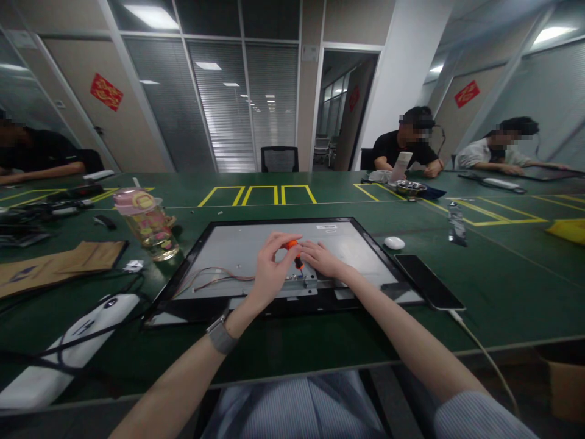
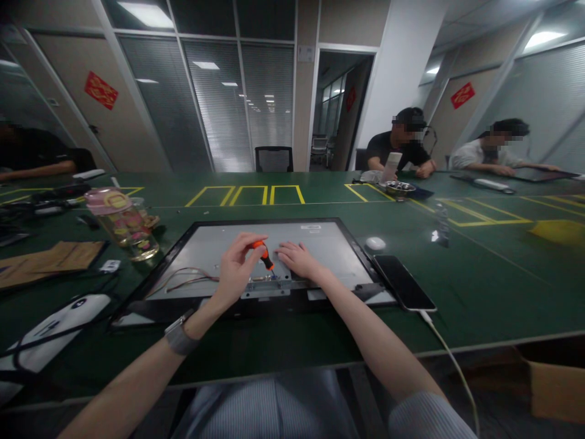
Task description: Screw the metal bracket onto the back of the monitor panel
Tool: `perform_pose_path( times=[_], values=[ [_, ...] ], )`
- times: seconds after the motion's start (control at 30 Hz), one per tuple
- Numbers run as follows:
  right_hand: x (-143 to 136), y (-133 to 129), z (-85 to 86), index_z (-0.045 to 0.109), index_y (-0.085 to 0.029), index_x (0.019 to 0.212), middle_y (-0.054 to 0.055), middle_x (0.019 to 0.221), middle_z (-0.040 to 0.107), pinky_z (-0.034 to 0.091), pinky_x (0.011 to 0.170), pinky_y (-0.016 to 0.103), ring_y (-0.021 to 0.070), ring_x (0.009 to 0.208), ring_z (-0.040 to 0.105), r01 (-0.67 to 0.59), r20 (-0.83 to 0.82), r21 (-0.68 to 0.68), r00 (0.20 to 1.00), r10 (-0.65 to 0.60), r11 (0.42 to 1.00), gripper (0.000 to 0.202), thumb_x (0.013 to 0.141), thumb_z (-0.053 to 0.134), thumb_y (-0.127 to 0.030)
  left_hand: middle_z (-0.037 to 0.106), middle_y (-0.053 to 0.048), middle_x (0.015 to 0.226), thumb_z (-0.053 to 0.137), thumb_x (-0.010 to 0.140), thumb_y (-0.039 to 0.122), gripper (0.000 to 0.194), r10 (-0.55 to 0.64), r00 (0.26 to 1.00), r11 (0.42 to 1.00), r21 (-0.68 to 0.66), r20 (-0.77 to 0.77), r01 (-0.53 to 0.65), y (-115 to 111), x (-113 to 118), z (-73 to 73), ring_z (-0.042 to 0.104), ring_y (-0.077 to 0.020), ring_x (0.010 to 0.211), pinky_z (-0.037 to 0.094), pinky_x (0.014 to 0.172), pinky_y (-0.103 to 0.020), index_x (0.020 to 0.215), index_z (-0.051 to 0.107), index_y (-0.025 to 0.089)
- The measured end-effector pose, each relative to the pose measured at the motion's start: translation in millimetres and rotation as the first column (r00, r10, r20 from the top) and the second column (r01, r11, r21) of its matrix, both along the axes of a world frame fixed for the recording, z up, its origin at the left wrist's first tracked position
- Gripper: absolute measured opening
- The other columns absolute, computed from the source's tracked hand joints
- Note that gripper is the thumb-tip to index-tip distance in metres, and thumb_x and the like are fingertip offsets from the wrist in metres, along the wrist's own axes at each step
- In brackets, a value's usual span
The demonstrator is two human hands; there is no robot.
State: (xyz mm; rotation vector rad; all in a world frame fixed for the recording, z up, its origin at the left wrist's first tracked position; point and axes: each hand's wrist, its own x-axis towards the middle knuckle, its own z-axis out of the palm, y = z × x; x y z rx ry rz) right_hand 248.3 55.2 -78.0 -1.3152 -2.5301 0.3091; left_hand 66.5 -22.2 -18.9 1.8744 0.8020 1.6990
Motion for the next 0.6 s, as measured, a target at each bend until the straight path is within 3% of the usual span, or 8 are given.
perform_pose_path(
  times=[0.1,0.27,0.37,0.6],
  values=[
    [0.3,0.9,-1.7,0.045,-0.025,0.136,0.008,0.147,0.036,0.019,0.107,0.06,0.0301,0.136,0.027,0.011,0.003,-0.006,1.0,-0.011,1.0,0.043,0.099,0.026,-0.035,0.059,-0.006,0.094,0.056,0.087,0.028,0.02,0.034,0.999,0.999,0.011,0.004,-0.034,-0.4,0.1,0.6,0.058,-0.015,0.088,0.047,0.082,-0.03,0.1,0.069,0.021],
    [-1.1,-0.3,-0.1,0.045,-0.026,0.135,0.007,0.146,0.037,0.018,0.108,0.059,0.0283,0.136,0.027,0.03,0.015,-0.017,0.999,-0.029,0.999,0.042,0.099,0.026,-0.034,0.063,-0.009,0.106,0.041,0.094,0.027,0.03,-0.035,0.999,0.999,-0.013,0.013,0.035,-4.3,0.1,0.7,0.06,-0.0175,0.099,0.045,0.089,-0.033,0.113,0.063,0.019],
    [-1.2,-1.0,1.7,0.045,-0.026,0.135,0.008,0.146,0.037,0.018,0.107,0.059,0.0281,0.136,0.027,0.023,0.014,-0.019,1.0,-0.023,1.0,0.042,0.099,0.025,-0.034,0.063,-0.007,0.1,0.045,0.092,0.026,0.028,-0.008,1.0,1.0,-0.01,-0.003,0.008,-4.6,0.3,-1.2,0.06,-0.0162,0.092,0.047,0.082,-0.03,0.114,0.062,0.02],
    [0.2,-0.3,1.3,0.045,-0.026,0.135,0.008,0.146,0.037,0.018,0.108,0.058,0.0286,0.137,0.026,0.018,0.001,-0.027,1.0,-0.017,0.999,0.042,0.099,0.027,-0.034,0.052,-0.002,0.086,0.063,0.081,0.026,0.015,0.15,0.989,0.988,0.045,0.005,-0.15,-0.4,1.4,-2.8,0.054,-0.0129,0.081,0.046,0.077,-0.026,0.095,0.069,0.021]
  ],
)
